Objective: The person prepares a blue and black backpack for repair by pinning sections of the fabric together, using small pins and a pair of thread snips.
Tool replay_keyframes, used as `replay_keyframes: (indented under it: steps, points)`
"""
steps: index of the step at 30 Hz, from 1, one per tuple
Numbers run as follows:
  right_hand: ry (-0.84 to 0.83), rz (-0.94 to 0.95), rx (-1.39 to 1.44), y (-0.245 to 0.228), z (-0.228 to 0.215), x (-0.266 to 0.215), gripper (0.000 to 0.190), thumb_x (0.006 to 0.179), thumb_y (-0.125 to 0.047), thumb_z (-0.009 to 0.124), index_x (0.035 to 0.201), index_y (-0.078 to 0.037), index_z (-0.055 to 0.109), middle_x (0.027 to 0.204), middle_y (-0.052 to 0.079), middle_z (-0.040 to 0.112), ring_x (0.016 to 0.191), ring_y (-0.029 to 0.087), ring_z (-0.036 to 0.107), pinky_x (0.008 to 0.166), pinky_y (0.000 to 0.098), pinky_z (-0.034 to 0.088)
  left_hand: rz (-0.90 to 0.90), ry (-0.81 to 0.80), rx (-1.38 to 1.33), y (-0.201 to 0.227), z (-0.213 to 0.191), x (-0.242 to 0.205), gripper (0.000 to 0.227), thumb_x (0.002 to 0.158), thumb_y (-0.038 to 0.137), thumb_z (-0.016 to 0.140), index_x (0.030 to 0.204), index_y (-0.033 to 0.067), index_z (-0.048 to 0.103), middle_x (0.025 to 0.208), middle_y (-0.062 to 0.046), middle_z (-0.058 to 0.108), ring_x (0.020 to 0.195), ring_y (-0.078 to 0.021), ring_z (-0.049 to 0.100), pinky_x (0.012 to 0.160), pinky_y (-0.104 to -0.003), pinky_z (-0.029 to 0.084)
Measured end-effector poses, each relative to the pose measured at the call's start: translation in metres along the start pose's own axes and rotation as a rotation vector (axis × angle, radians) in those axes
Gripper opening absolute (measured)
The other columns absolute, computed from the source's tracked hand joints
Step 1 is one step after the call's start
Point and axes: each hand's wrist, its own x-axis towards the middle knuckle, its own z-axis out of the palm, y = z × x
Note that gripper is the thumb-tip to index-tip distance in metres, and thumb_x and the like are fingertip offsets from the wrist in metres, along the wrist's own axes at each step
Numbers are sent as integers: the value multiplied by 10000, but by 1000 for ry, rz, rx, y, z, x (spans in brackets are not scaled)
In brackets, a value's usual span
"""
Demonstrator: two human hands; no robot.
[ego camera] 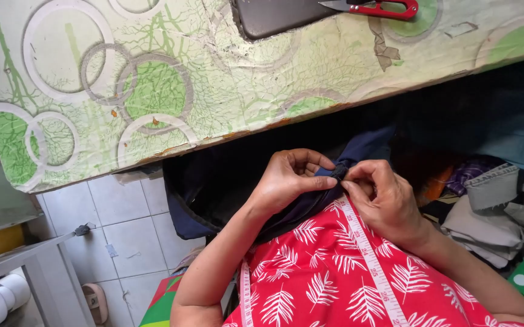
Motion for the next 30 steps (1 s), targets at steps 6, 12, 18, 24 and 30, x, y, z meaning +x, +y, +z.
replay_keyframes:
  steps: [6, 12, 18, 24, 30]
  points:
    - [-93, -143, -37, -32, -20, 33, 130, 899, -85, 774, 1021, -103, 731, 913, 73, 727, 811, 282, 724, 702, 357, 574, 49, 37, 55, 9, 7, -4, 363, 677, -4, 914, 1006, -33, 764, 731, -71, 694, 650, -50, 684, 622, -159, 596]
    - [-100, -201, -133, -24, -2, 30, 59, 964, -124, 703, 1019, -129, 722, 927, 45, 634, 816, 268, 707, 698, 351, 595, 75, 82, 131, 8, 9, -1, 343, 661, 11, 909, 968, -2, 758, 701, -56, 683, 635, -37, 650, 620, -147, 572]
    - [-72, -437, -213, -23, 8, 43, 58, 1004, -162, 633, 1010, -134, 684, 930, 11, 582, 702, 215, 687, 639, 305, 590, 64, 84, 189, -2, 3, 5, 273, 701, 22, 872, 948, 29, 756, 683, -53, 691, 616, -48, 652, 597, -164, 565]
    - [-23, -221, 140, -53, -27, 73, 103, 1076, -125, 633, 1002, -66, 675, 949, 48, 615, 664, 164, 666, 679, 291, 556, 67, 93, 175, 8, 10, -2, 310, 673, 37, 872, 955, 36, 743, 687, -40, 678, 633, -38, 640, 601, -154, 543]
    - [-299, -274, -155, -34, -15, 52, 61, 971, -124, 674, 976, -67, 652, 915, 114, 614, 795, 348, 699, 659, 436, 587, 72, 87, 179, -1, 9, 3, 313, 671, 45, 866, 955, 39, 733, 685, -42, 677, 631, -41, 636, 604, -157, 542]
